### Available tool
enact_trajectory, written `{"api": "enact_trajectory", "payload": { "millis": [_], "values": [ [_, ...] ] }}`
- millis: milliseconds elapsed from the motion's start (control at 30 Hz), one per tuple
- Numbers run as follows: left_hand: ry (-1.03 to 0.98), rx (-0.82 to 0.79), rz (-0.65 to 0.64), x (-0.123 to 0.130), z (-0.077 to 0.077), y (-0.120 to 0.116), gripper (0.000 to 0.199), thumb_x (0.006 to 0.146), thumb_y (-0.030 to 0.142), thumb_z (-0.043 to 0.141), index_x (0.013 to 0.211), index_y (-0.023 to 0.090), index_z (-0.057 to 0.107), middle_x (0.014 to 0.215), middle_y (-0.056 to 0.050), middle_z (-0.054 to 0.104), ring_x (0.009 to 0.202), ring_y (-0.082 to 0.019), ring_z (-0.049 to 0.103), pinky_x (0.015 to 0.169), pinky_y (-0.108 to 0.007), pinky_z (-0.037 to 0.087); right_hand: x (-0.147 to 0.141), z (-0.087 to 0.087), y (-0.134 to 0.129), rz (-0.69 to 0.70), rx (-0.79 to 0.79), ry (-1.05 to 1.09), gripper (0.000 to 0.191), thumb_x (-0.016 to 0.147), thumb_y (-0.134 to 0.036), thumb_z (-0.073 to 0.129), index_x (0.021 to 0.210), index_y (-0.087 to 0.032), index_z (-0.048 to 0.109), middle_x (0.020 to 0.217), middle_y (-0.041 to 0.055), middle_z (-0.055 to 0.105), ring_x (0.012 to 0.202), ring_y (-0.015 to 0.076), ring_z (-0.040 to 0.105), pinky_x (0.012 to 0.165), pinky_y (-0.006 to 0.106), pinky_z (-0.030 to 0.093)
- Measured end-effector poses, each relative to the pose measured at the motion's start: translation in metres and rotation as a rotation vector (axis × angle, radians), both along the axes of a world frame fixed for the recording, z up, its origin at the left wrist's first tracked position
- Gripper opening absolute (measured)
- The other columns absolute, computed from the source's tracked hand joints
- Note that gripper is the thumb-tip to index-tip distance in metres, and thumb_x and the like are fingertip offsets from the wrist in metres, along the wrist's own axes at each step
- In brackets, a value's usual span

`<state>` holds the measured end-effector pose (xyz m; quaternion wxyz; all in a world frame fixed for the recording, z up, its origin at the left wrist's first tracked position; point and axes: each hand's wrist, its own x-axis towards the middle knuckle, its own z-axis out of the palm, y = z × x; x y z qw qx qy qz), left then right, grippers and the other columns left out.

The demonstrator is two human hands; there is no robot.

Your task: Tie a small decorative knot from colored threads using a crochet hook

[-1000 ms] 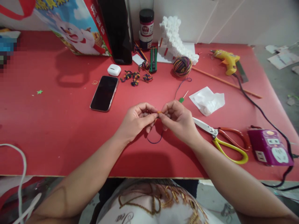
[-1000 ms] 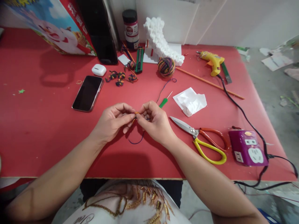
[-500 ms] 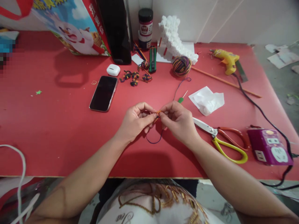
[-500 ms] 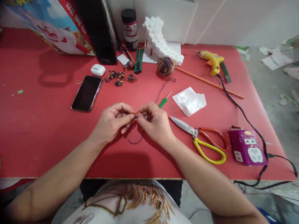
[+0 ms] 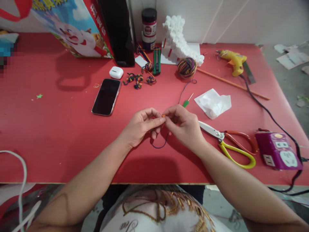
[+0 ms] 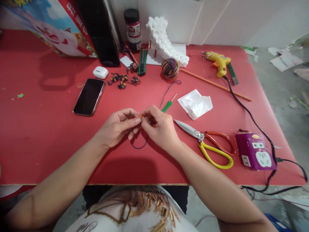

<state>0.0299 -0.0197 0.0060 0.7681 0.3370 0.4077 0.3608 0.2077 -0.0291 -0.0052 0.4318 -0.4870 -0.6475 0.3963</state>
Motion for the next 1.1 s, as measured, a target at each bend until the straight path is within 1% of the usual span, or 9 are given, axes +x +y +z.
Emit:
{"api": "enact_trajectory", "payload": {
  "millis": [233,367,433,533,667,800,900,1000,1100],
  "values": [
    [-0.048,0.004,0.126,0.0,-0.001,0.005,0.032,0.072,0.027,0.092,0.08,0.016,0.063,0.057,0.003,0.067,0.045,-0.007,0.056,0.037,-0.015,0.042,0.008,0.009,0.007,0.037,-0.192,0.303,0.016,0.092,-0.022,0.069,0.107,-0.021,0.064,0.071,-0.0059,0.066,0.052,0.0106,0.065,0.051,0.025,0.052],
    [-0.029,0.024,0.187,-0.001,-0.001,0.007,0.032,0.069,0.022,0.092,0.079,0.016,0.063,0.057,0.004,0.067,0.043,-0.008,0.056,0.036,-0.015,0.041,0.012,0.008,0.01,0.048,-0.2,0.278,0.012,0.09,-0.022,0.071,0.101,-0.021,0.067,0.07,-0.0047,0.067,0.052,0.0116,0.065,0.048,0.025,0.05],
    [-0.011,0.048,0.2,-0.001,-0.002,0.007,0.03,0.069,0.019,0.091,0.08,0.016,0.063,0.057,0.004,0.067,0.042,-0.007,0.055,0.036,-0.016,0.043,0.013,0.005,0.01,0.079,-0.158,0.189,0.01,0.09,-0.023,0.073,0.099,-0.02,0.07,0.074,-0.002,0.068,0.057,0.0128,0.065,0.052,0.027,0.052],
    [0.014,0.083,0.214,-0.001,-0.002,0.006,0.026,0.071,0.016,0.088,0.083,0.015,0.065,0.061,0.003,0.07,0.043,-0.007,0.058,0.04,-0.017,0.047,0.013,0.001,0.01,0.086,0.036,-0.05,0.004,0.09,-0.018,0.073,0.094,-0.019,0.075,0.083,0.0029,0.072,0.073,0.0159,0.068,0.064,0.03,0.053],
    [0.021,0.098,0.21,-0.002,-0.001,0.005,0.021,0.075,0.015,0.084,0.088,0.013,0.069,0.066,0.001,0.073,0.047,-0.008,0.062,0.045,-0.019,0.051,0.012,0.0,0.009,0.079,0.217,-0.233,0.014,0.092,-0.009,0.067,0.088,-0.02,0.074,0.083,0.0032,0.071,0.075,0.0159,0.064,0.065,0.029,0.049],
    [0.015,0.033,0.146,-0.003,0.0,0.004,0.028,0.074,0.023,0.089,0.094,0.013,0.072,0.067,-0.001,0.074,0.051,-0.013,0.065,0.046,-0.024,0.055,0.012,-0.001,0.008,0.053,0.262,-0.25,0.015,0.093,-0.009,0.067,0.088,-0.021,0.074,0.082,0.0027,0.071,0.074,0.0166,0.064,0.064,0.029,0.048],
    [0.029,-0.002,0.111,-0.003,-0.001,0.003,0.035,0.071,0.032,0.096,0.087,0.013,0.072,0.065,-0.002,0.074,0.051,-0.013,0.065,0.049,-0.024,0.057,0.011,-0.002,0.007,0.057,0.279,-0.235,0.014,0.095,-0.009,0.068,0.09,-0.02,0.074,0.083,0.0028,0.07,0.074,0.0163,0.064,0.065,0.029,0.048],
    [0.028,-0.023,0.131,-0.003,-0.001,0.003,0.043,0.063,0.036,0.102,0.081,0.013,0.072,0.067,-0.002,0.074,0.054,-0.013,0.067,0.052,-0.025,0.058,0.009,-0.002,0.006,0.055,0.28,-0.221,0.013,0.095,-0.011,0.068,0.089,-0.021,0.074,0.083,0.0027,0.07,0.073,0.0162,0.064,0.065,0.029,0.048],
    [0.022,-0.044,0.137,-0.003,0.0,0.003,0.044,0.062,0.04,0.103,0.082,0.012,0.074,0.069,-0.004,0.076,0.057,-0.013,0.069,0.056,-0.025,0.06,0.008,0.0,0.005,0.014,0.287,-0.204,0.014,0.095,-0.011,0.068,0.088,-0.023,0.073,0.083,0.003,0.07,0.074,0.0172,0.062,0.066,0.031,0.049]
  ]
}}
